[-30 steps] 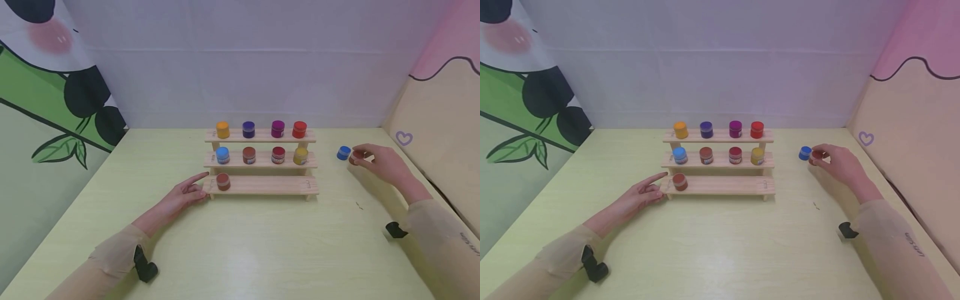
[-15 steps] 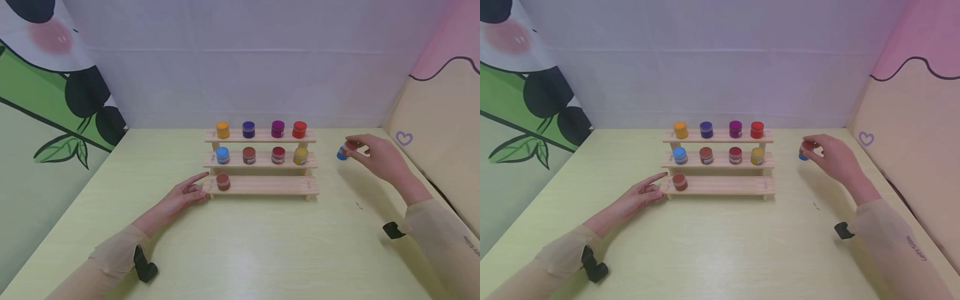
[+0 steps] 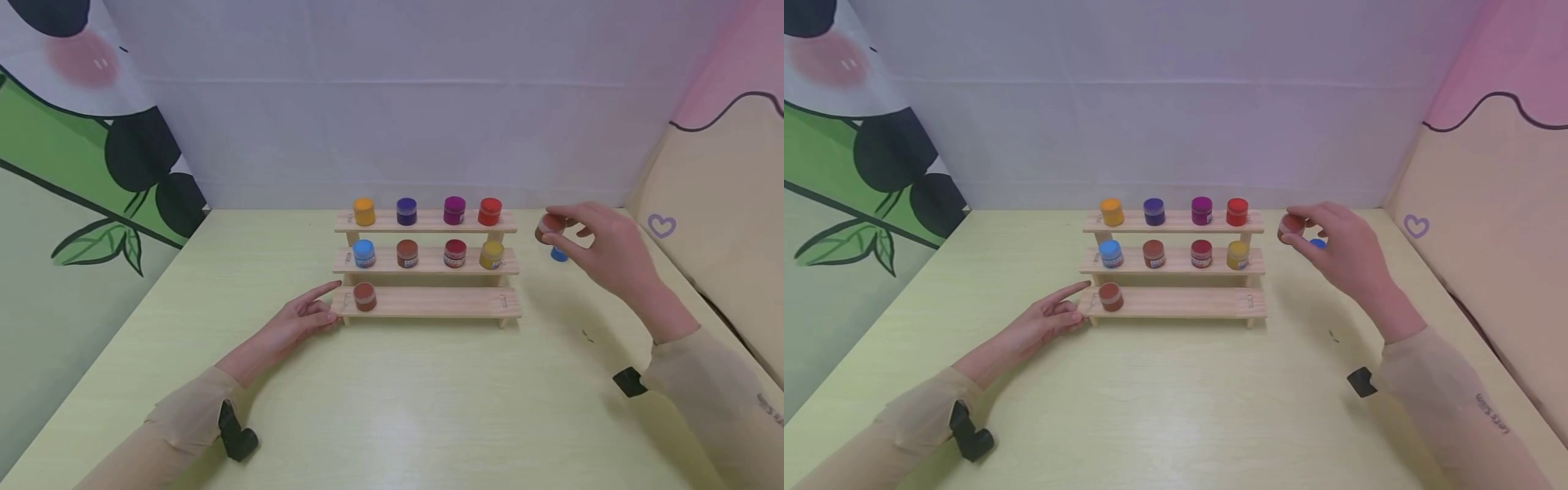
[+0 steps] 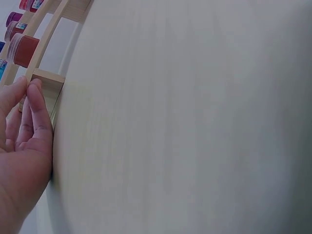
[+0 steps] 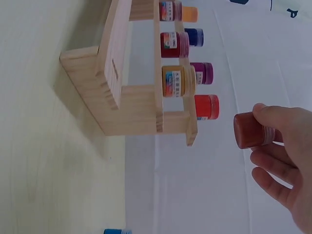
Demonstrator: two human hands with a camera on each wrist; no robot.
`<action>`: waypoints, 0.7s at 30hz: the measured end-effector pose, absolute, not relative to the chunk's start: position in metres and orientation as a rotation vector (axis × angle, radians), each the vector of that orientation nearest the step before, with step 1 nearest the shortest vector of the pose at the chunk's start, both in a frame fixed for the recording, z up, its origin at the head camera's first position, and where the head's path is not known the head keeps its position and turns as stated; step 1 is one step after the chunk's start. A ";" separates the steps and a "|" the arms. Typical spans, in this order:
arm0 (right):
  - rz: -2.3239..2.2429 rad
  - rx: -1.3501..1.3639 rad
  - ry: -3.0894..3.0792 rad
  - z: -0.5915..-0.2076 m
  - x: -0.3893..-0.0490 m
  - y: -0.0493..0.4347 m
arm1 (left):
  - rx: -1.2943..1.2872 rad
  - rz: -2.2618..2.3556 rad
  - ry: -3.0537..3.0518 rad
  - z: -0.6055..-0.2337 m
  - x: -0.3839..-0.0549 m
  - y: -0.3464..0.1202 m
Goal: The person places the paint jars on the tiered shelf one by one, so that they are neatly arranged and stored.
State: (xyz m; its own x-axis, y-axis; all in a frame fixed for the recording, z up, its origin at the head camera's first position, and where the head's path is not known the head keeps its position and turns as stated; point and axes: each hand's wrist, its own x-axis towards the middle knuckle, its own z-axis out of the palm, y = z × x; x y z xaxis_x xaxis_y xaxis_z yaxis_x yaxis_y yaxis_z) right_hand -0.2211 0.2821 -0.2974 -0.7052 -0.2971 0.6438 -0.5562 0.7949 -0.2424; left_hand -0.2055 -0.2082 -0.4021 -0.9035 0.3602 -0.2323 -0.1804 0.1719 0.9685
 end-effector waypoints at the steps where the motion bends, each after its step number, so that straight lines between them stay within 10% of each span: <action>1: 0.580 0.646 -2.359 -0.297 -0.220 0.279 | 0.168 1.782 2.043 -0.402 -0.206 -0.208; 21: 0.701 0.856 -2.293 -0.300 -0.200 0.215 | 0.183 1.776 2.035 -0.406 -0.210 -0.208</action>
